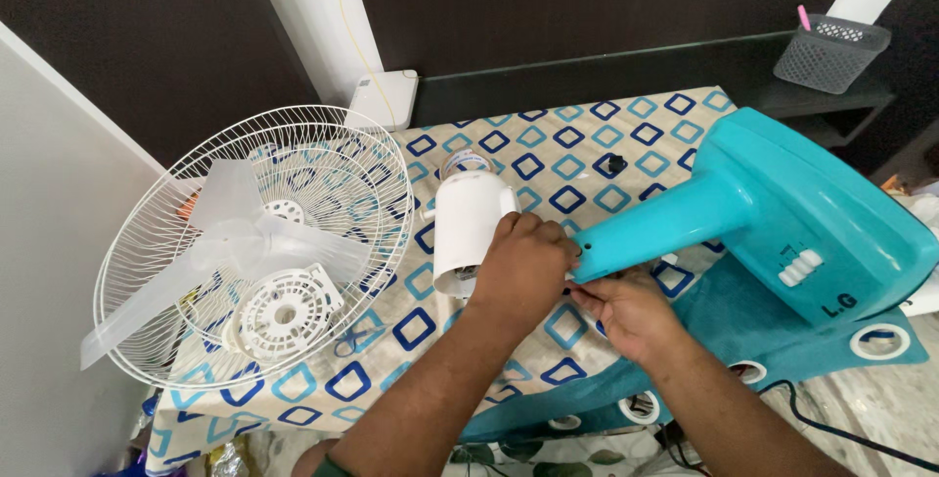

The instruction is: The person assembles an electric fan by attaching the motor housing to the fan head and securing it with screws. They use a screwdriver to tighten the screws and ensure the components are properly aligned.

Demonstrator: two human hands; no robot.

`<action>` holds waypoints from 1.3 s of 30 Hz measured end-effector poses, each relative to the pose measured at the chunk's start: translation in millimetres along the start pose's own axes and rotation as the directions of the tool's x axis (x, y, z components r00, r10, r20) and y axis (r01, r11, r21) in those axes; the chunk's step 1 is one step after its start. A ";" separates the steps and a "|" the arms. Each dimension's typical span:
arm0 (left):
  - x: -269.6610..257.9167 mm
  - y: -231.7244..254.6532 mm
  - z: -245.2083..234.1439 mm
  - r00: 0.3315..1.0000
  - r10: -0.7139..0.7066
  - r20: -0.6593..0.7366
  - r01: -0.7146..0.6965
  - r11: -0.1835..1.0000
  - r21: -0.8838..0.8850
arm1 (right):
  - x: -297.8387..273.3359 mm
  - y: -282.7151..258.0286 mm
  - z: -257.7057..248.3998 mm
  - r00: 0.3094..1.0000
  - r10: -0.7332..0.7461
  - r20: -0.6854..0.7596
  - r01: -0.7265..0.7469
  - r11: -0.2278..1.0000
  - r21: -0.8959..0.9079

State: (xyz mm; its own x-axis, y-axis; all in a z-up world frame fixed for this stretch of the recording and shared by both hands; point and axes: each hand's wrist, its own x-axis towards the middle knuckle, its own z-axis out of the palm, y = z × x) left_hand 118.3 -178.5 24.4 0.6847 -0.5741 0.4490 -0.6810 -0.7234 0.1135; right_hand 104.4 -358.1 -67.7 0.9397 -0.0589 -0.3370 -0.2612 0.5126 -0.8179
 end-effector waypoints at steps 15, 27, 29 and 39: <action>-24.8 5.5 -5.5 0.993 -0.010 -0.117 0.013 1.000 0.024 | -2.2 -0.2 -2.8 0.995 -0.033 0.098 0.033 0.999 0.007; -25.7 8.7 -6.3 0.988 -0.038 -0.152 0.036 0.999 -0.019 | -3.1 1.0 -6.8 0.993 -0.027 0.113 0.022 0.999 0.043; -23.8 10.3 -5.5 0.988 -0.030 -0.153 0.026 0.999 -0.031 | -4.4 1.7 -7.7 0.988 -0.042 0.149 0.035 0.998 0.054; -20.4 17.5 -12.5 0.975 -0.083 -0.206 0.066 0.994 -0.087 | -6.9 -1.1 -6.4 0.989 -0.024 0.143 0.015 0.998 0.063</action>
